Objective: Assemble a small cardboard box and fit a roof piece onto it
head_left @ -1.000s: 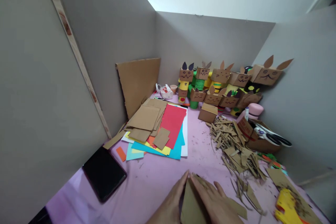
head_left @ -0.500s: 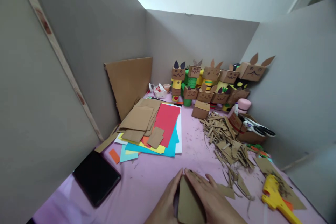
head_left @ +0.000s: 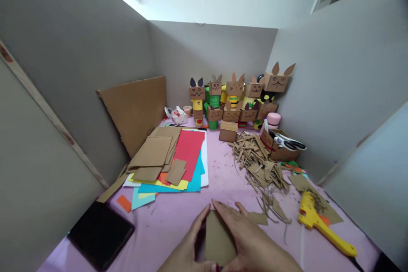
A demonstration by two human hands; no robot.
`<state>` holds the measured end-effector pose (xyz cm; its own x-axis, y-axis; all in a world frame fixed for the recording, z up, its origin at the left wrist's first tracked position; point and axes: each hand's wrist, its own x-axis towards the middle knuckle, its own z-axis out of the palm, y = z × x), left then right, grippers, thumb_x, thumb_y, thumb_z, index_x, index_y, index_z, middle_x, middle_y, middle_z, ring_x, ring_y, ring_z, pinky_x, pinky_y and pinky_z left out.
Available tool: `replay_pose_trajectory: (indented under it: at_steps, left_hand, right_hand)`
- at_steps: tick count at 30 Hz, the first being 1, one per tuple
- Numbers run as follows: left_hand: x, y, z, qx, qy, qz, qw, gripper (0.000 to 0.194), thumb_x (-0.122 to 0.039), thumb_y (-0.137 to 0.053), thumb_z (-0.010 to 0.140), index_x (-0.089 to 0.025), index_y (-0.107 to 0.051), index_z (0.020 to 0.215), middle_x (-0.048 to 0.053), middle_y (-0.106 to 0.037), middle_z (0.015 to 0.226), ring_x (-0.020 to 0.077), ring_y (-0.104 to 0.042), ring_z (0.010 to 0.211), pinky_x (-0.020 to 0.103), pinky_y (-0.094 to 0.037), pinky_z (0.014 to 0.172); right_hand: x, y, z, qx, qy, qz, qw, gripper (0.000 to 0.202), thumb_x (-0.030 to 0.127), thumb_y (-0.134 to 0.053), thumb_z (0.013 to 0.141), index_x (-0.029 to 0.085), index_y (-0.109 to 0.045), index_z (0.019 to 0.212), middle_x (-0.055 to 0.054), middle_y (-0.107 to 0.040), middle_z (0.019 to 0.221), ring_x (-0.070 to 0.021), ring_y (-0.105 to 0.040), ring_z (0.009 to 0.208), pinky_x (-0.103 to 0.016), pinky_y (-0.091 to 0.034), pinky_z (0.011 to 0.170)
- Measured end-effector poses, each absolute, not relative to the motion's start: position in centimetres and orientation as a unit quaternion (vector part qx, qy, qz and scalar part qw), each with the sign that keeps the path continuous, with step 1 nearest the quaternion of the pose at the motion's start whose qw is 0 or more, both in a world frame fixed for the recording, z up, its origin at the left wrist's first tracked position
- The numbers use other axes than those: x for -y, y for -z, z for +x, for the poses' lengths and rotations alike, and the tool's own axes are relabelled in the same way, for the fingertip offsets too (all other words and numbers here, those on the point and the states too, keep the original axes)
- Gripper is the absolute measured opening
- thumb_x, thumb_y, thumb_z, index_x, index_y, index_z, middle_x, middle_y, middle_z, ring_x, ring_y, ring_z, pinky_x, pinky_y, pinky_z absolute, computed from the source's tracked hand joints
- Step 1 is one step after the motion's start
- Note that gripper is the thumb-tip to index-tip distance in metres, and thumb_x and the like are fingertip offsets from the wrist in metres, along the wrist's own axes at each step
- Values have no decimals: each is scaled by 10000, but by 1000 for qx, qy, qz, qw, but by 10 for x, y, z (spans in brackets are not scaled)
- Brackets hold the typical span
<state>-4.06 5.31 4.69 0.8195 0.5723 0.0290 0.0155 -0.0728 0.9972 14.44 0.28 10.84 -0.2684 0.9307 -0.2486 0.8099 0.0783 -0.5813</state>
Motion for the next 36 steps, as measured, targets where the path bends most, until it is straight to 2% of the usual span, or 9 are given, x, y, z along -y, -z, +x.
replay_pose_trajectory:
  at_steps: [9,11,14,18,21,24,29,33,36]
  left_hand:
    - [-50,-37,-37,-269,-249,724,584,925,-586,-670,655,-219,-240,1388,99,-246,1485,265,-253,1345,374,-196,1111]
    - [-50,-37,-37,-278,-239,718,592,921,-560,-673,669,-215,-216,1391,113,-250,1478,268,-289,1328,372,-255,1086]
    - [-49,-40,-36,-269,-222,706,616,934,-553,-658,687,-198,-172,1400,142,-269,1462,277,-335,1302,378,-317,1048]
    - [-47,-44,-35,-260,-224,712,613,900,-528,-621,737,-190,-130,1410,144,-275,1455,262,-338,1299,376,-282,1065]
    - [-45,-45,-34,-254,-222,713,614,879,-507,-592,773,-190,-86,1418,142,-254,1463,256,-325,1307,374,-278,1067]
    - [-43,-41,-32,-251,-247,711,609,898,-507,-560,799,-209,11,1425,141,-148,1498,251,-244,1348,382,-238,1088]
    - [-44,-30,-30,-237,-290,704,603,1148,-515,-711,659,-268,121,1410,136,-14,1515,269,-153,1375,404,-258,1078]
    - [-40,-31,-26,-236,-287,706,603,1150,-379,-778,621,-259,35,1424,149,-249,1462,282,-341,1299,424,-292,1056]
    - [-39,-38,-21,-257,-303,710,581,1026,-327,-776,617,-191,-146,1416,158,-398,1376,294,-442,1222,405,-347,1020]
  right_hand:
    - [9,-103,153,746,-285,-564,211,1098,528,-741,554,123,-213,1427,-177,-245,1474,-333,-216,1354,-598,-30,1082]
    - [22,-102,159,714,-239,-579,311,946,548,-686,642,168,-282,1409,-155,-308,1461,-323,-253,1345,-606,-84,1079]
    - [48,-90,166,585,-131,-625,499,521,460,-586,787,216,-511,1241,-125,-552,1290,-287,-468,1213,-513,-348,1011]
    - [82,-56,159,471,-97,-649,590,182,356,-527,850,230,-642,913,-62,-707,903,-223,-644,878,-314,-514,772]
    - [98,-33,145,475,-136,-647,581,200,364,-510,852,218,-641,812,-42,-688,758,-205,-637,738,-276,-501,678]
    - [101,-21,138,494,-194,-659,533,224,384,-519,831,199,-634,883,-47,-685,787,-197,-625,705,-268,-489,642]
    - [85,-18,145,532,-251,-640,495,441,364,-592,751,137,-547,1126,-135,-627,1117,-264,-579,1021,-335,-470,821]
    - [63,-19,147,574,-296,-545,535,783,417,-706,651,128,-398,1310,-156,-483,1332,-297,-430,1225,-416,-332,1016]
    - [49,-27,147,564,-369,-462,577,746,389,-741,641,162,-437,1284,-127,-531,1299,-291,-466,1202,-420,-362,995]
